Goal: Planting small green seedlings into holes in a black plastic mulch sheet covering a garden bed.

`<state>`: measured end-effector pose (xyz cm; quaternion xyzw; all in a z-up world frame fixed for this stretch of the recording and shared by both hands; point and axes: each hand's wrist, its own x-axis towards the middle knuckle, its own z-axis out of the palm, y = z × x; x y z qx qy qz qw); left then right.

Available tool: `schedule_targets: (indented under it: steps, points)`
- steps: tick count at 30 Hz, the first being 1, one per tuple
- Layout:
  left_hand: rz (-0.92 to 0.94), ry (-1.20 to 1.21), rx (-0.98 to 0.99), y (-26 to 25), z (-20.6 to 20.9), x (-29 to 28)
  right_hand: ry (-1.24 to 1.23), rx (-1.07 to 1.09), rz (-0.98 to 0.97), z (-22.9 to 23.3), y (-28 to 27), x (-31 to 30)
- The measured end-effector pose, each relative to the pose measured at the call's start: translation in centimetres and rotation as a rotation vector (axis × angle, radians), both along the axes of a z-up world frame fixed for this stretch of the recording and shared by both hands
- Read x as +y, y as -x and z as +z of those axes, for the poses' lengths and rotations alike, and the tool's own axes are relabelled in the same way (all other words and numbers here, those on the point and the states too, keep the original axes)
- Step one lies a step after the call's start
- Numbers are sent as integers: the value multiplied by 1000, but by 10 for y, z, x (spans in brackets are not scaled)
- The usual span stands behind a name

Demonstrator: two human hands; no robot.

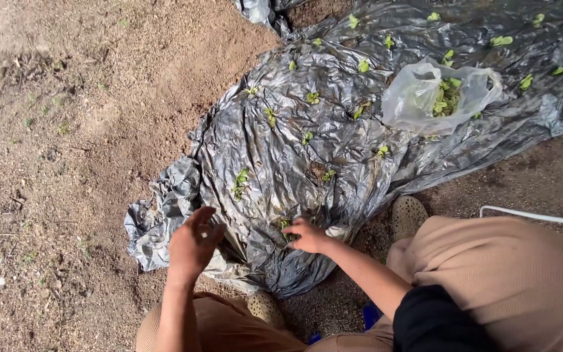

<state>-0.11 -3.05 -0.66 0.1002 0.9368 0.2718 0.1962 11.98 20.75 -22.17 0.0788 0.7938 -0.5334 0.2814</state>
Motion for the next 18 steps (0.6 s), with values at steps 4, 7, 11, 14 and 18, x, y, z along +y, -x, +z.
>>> schedule_targets:
  steps: [4, 7, 11, 14, 18]
  points:
    - [135, 170, -38, 24, -39, -53, -14, -99, 38, -14, 0, -14]
    - [315, 12, 22, 30, -5, -60, -36, -44, 41, -17, 0, -26]
    - [485, -145, 169, 34, 2, -92, -96, 13, 169, 20, 2, -31]
    - [538, -301, 276, 34, 4, -115, -199, 14, 337, 37, 3, -28]
    - [599, -495, 373, 33, -6, -151, -466, 166, 237, -33, 13, -15]
